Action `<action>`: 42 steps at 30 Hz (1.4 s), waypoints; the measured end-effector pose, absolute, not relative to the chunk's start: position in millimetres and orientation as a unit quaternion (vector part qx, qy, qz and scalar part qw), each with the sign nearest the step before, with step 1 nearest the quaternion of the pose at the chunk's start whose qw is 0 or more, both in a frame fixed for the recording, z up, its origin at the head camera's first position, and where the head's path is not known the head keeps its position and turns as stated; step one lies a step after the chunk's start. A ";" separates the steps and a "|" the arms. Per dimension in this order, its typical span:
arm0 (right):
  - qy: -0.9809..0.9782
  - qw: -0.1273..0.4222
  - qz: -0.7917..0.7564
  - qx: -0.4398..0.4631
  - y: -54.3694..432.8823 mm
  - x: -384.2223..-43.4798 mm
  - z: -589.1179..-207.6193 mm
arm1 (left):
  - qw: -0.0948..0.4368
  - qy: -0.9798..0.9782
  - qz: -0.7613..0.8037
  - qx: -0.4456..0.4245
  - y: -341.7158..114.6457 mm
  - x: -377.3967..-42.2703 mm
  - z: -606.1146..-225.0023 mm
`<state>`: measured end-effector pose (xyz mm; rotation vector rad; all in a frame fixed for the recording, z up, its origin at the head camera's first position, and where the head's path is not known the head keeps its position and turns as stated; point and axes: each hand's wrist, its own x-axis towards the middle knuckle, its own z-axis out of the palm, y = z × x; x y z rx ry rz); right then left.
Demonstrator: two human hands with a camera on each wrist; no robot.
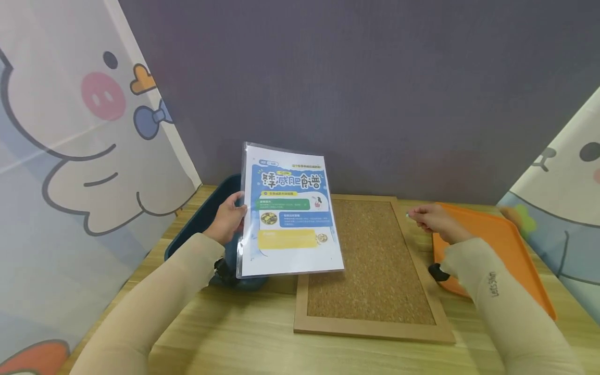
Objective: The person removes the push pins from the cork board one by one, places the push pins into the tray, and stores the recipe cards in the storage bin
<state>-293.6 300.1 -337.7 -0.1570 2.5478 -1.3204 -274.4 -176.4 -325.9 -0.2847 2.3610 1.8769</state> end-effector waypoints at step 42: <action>0.899 0.108 -0.424 -0.013 392.5 -253.4 -345.2 | -0.185 0.777 0.579 -0.166 -283.5 -250.7 -284.0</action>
